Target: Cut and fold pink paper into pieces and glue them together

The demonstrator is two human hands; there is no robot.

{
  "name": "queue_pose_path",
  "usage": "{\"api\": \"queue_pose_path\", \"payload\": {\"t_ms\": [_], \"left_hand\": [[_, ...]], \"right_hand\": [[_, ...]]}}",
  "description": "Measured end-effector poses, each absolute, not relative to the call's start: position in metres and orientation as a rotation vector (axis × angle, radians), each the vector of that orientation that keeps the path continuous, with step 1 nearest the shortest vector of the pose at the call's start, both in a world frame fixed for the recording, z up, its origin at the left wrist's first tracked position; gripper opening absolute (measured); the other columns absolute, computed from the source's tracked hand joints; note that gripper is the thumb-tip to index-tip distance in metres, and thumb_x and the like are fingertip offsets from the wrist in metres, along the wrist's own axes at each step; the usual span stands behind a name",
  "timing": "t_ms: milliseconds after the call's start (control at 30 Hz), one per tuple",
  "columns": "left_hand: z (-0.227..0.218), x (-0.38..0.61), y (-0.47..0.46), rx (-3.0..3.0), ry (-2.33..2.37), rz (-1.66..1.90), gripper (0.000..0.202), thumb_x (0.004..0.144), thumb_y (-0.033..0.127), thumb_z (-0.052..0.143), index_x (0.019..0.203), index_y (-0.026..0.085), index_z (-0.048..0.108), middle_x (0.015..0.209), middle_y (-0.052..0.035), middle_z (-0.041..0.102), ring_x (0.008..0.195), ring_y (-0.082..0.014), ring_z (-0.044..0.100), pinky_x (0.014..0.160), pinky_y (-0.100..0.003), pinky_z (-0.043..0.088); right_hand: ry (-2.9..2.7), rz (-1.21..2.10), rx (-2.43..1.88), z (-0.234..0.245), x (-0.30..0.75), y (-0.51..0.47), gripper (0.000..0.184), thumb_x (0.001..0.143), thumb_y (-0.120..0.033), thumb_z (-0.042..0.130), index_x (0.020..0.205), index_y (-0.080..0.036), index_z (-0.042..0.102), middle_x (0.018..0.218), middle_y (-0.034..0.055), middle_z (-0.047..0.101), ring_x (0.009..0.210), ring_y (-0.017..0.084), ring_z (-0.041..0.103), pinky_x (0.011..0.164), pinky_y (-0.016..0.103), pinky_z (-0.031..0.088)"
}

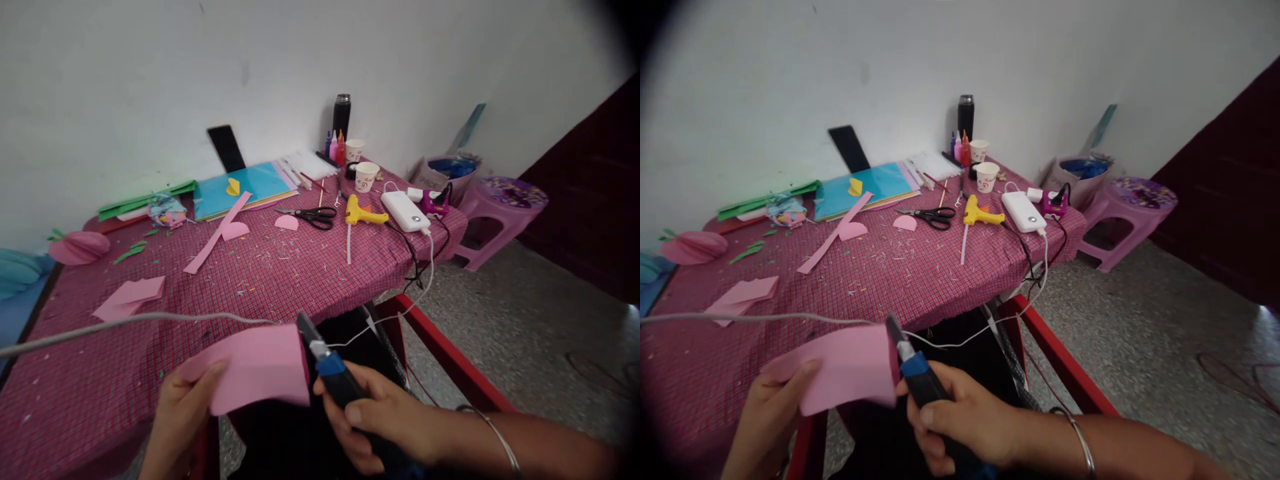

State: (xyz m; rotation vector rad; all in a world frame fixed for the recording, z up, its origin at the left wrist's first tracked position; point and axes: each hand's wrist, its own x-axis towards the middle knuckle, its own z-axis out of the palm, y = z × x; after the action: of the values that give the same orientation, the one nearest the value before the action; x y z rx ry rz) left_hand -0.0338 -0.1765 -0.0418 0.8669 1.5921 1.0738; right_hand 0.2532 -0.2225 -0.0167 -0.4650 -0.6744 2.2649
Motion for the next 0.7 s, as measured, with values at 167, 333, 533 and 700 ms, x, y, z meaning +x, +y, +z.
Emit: {"api": "queue_pose_path", "payload": {"t_ms": [167, 333, 533, 700], "left_hand": [[-0.034, -0.034, -0.172, 0.857, 1.639, 1.122, 0.041, 0.054, 0.049, 0.085, 0.073, 0.013, 0.076, 0.069, -0.0064, 0.074, 0.057, -0.0181, 0.062, 0.05, -0.024, 0.051], [-0.021, -0.009, -0.182, 1.242, 1.355, 0.747, 0.03, 0.065, 0.047, 0.077, 0.062, 0.016, 0.075, 0.057, -0.0053, 0.068, 0.051, -0.0187, 0.058, 0.046, -0.026, 0.047], [0.023, 0.029, -0.181, 1.553, 1.319, 0.96, 0.03, 0.071, 0.047, 0.07, 0.057, 0.02, 0.072, 0.057, -0.0036, 0.067, 0.054, -0.0191, 0.061, 0.05, -0.025, 0.048], [0.02, 0.037, -0.138, 1.149, 1.379, 1.301, 0.041, 0.074, 0.051, 0.072, 0.09, 0.014, 0.077, 0.084, -0.0078, 0.077, 0.07, -0.0219, 0.067, 0.06, -0.028, 0.054]], "right_hand": [[-1.08, 2.05, -0.685, 0.003, 0.288, -0.191, 0.043, 0.087, -0.043, 0.066, 0.12, -0.019, 0.053, 0.08, -0.0039, 0.049, 0.049, 0.003, 0.042, 0.043, 0.018, 0.036], [-2.146, 0.899, -1.34, 0.004, 0.305, -0.097, 0.027, 0.086, -0.024, 0.06, 0.112, -0.016, 0.059, 0.097, 0.0078, 0.063, 0.082, 0.019, 0.059, 0.077, 0.035, 0.048], [-2.217, 0.656, -1.334, -0.012, 0.286, -0.037, 0.034, 0.072, -0.008, 0.065, 0.106, -0.013, 0.066, 0.104, 0.0149, 0.065, 0.101, 0.03, 0.06, 0.095, 0.048, 0.041], [-2.018, 0.622, -1.217, 0.008, 0.281, -0.048, 0.026, 0.095, -0.025, 0.045, 0.113, -0.015, 0.06, 0.107, 0.0115, 0.065, 0.102, 0.023, 0.061, 0.091, 0.04, 0.048]]}}
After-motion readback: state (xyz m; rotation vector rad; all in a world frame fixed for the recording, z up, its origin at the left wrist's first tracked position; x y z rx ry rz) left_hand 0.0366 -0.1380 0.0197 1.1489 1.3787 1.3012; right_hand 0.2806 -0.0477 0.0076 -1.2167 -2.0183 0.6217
